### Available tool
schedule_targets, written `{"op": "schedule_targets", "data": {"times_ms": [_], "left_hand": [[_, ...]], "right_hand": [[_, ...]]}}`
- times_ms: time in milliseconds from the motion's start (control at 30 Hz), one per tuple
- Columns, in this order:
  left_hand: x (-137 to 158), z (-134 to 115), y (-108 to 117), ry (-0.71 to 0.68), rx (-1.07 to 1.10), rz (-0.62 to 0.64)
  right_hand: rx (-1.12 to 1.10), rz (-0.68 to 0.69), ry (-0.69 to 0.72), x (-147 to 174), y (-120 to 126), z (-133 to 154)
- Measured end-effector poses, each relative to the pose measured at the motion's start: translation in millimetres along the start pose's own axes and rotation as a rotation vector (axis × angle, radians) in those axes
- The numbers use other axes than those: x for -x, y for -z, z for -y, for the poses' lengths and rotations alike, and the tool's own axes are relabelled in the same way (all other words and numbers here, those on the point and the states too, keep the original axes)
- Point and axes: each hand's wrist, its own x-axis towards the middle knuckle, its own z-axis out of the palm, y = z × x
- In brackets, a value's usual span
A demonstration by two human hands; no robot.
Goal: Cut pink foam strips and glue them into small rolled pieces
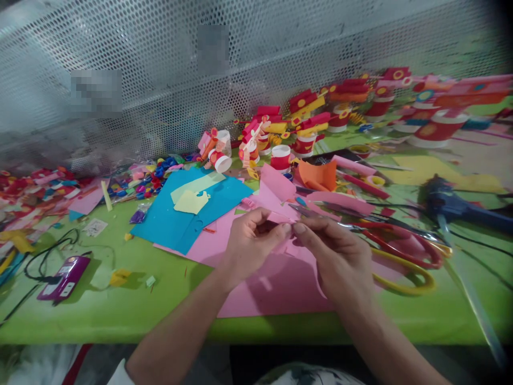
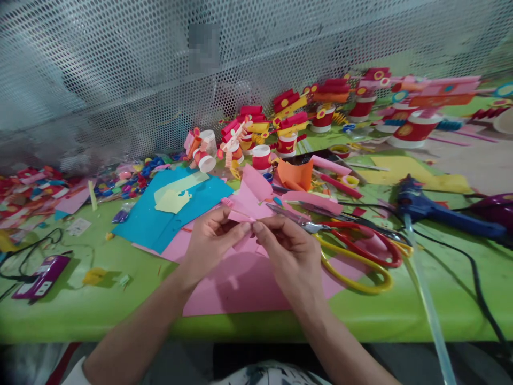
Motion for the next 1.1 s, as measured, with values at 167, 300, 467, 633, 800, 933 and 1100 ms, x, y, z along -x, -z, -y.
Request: {"op": "schedule_targets", "data": {"times_ms": [167,300,467,633,800,933,1100], "left_hand": [[-0.9,-2.6,1.5,0.027,0.012,-0.023],[0.7,-2.0,0.7,-0.001,-0.035,-0.002],[0.3,-0.7,1.2,0.023,-0.074,0.033],[0.0,-1.5,0.9,-0.001,-0.152,-0.005],[0.3,0.7,0.6,-0.027,-0.104,-0.045],[-1.4,1.8,2.6,-0.014,-0.09,-0.063],[0.5,-1.5,0.9,-0.038,-0.11,-0.035]], "right_hand": [[0.008,0.107,-0.061,-3.1,-0.5,-1.2],[-0.011,0.109,-0.049,-3.7,1.4,-1.4],[0.0,0.097,-0.034,-2.6,5.2,-4.1],[0.01,0.065,-0.076,-3.3,4.4,-6.2],[-0.059,0.079,-0.132,-5.1,-0.7,-6.3],[-0.138,0.096,-0.189,-6.4,-3.4,-8.0],[-0.086,0.061,-0.162,-5.0,1.3,-10.2]]}}
